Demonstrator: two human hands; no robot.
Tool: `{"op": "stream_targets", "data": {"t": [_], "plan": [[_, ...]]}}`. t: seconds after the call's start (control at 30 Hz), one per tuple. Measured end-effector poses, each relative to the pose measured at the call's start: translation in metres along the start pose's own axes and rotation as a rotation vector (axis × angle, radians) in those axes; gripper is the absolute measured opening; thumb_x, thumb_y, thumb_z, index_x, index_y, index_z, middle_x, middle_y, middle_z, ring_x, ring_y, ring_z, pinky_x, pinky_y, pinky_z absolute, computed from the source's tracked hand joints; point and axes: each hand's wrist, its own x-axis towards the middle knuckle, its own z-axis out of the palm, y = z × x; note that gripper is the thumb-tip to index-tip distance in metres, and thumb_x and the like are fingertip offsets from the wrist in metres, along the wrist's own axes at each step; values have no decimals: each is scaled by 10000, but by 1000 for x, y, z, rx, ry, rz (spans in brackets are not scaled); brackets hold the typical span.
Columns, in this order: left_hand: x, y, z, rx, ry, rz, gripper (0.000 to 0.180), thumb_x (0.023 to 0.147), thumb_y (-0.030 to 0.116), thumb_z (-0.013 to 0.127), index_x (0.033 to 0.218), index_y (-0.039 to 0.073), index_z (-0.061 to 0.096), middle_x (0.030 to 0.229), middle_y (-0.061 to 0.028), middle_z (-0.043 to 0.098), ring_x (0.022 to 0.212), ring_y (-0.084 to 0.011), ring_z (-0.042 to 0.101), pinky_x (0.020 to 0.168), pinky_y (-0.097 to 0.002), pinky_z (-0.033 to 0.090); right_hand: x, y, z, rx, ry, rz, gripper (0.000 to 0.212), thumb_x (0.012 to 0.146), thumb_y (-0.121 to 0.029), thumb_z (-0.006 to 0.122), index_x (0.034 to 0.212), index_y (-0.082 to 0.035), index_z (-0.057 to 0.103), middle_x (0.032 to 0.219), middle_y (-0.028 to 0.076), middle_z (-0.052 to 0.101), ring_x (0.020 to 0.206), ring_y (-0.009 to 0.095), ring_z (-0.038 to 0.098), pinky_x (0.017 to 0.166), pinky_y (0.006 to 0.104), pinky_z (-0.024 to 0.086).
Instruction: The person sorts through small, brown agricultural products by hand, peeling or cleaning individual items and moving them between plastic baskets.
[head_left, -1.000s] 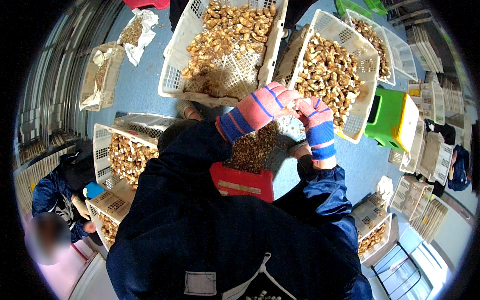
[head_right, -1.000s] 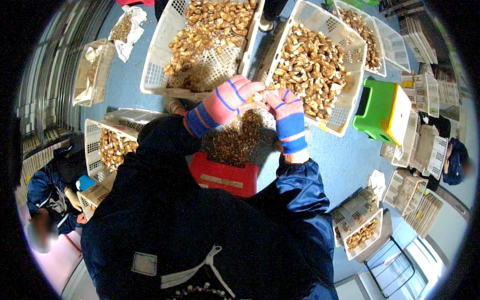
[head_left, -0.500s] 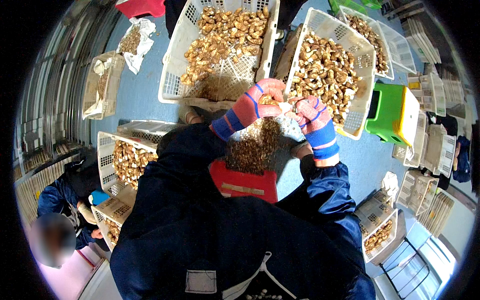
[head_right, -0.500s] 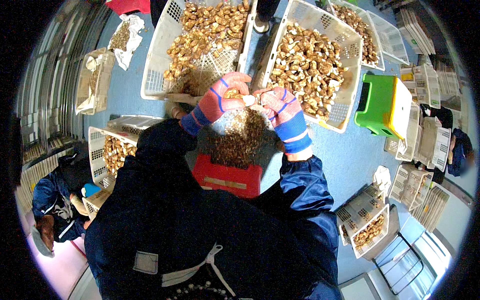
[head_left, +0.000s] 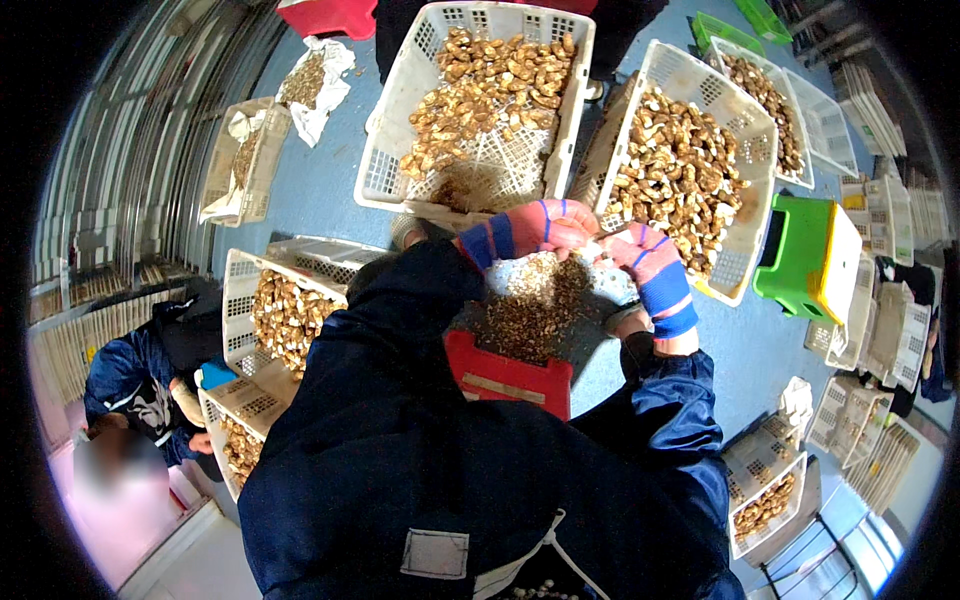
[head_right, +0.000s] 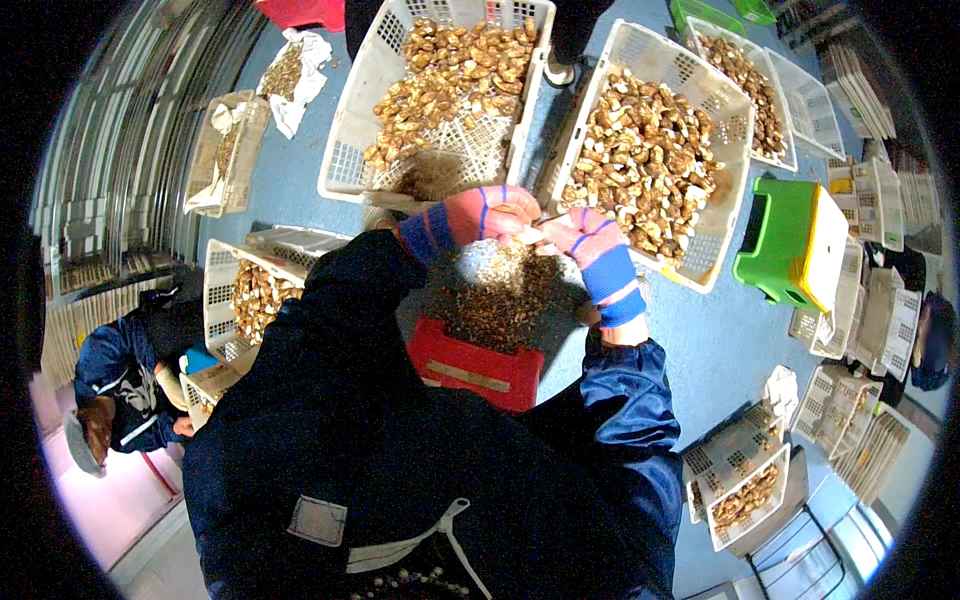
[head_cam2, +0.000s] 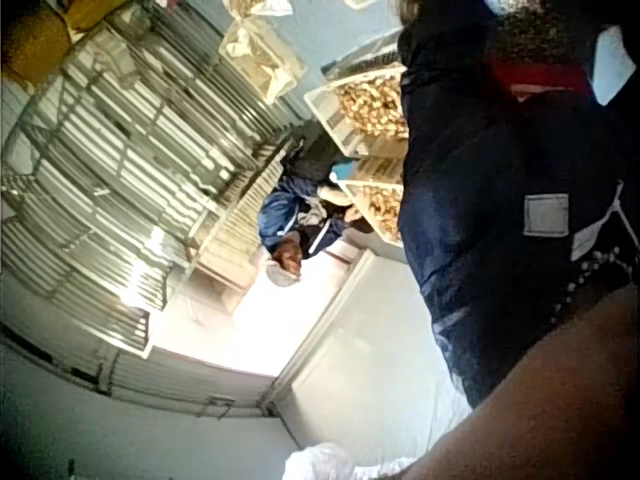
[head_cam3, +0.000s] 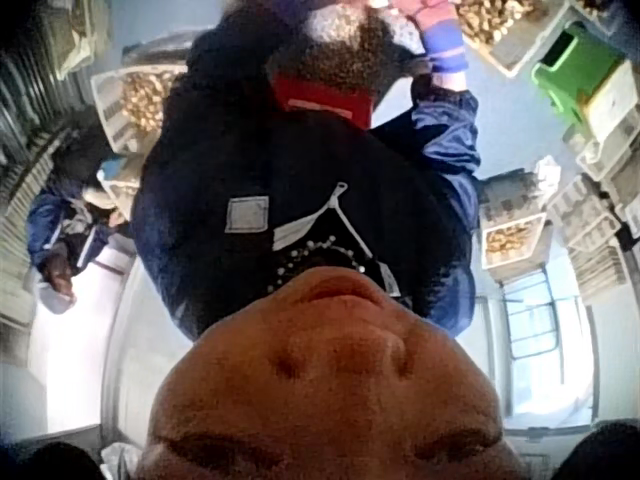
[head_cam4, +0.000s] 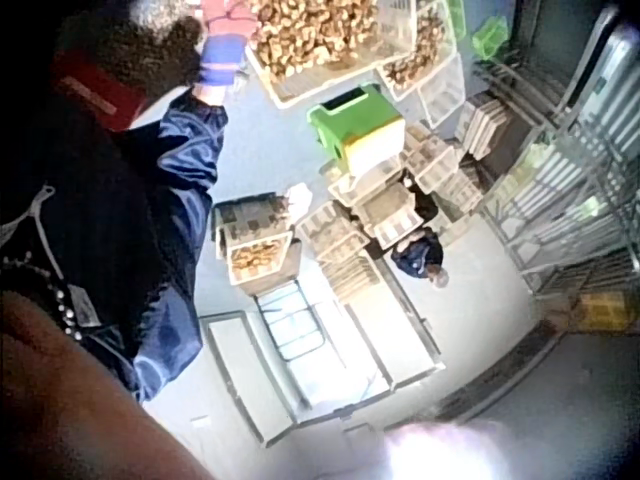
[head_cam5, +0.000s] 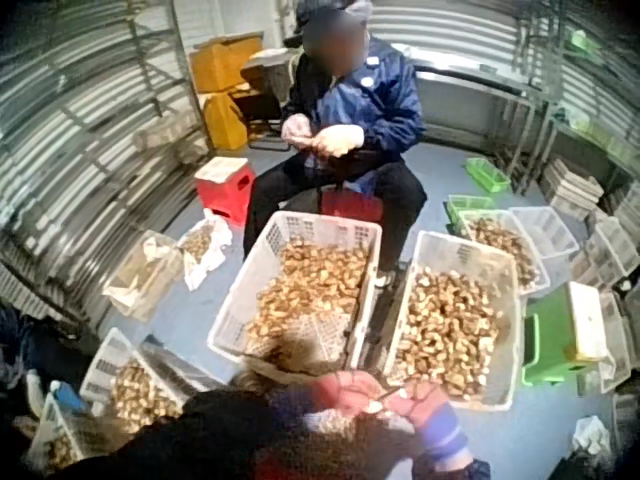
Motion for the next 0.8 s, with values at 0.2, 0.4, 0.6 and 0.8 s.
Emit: {"op": "stream_targets", "data": {"t": [0.2, 0.4, 0.6, 0.8], "plan": [[8, -20, -29, -154, 180, -257, 244, 796, 209, 563, 990, 60, 571, 960, -29, 566, 763, -110, 533, 642, -231, 447, 5, 23, 7, -1027, -154, -94, 160, 711, -198, 587, 745, -42, 594, 717, 205, 575, 683, 370, 563, 610, 414, 452], [75, -7, -8, -486, 134, 118, 453, 840, 199, 511, 1228, 29, 349, 1147, -129, 500, 1005, -202, 528, 830, -286, 448, 38, 68, 33, -1392, -597, 118, 211, 720, -146, 542, 890, -53, 626, 916, 178, 606, 866, 342, 581, 734, 386, 476], [80, 26, 29, -89, 132, 62, 501, 850, 160, 490, 1284, 33, 276, 1194, -135, 458, 1061, -215, 485, 864, -302, 417, 44, 93, 24, -1186, -399, -69, 198, 732, -173, 518, 856, -69, 633, 906, 176, 601, 858, 335, 583, 730, 371, 471], [9, -19, -69, 1009, -9, 86, 319, 820, 201, 521, 1107, 63, 538, 1032, -99, 585, 912, -185, 565, 778, -272, 438, 35, 76, 25, -1263, -404, -33, 195, 738, -143, 487, 801, -53, 648, 865, 170, 615, 850, 332, 589, 718, 363, 476]]}}
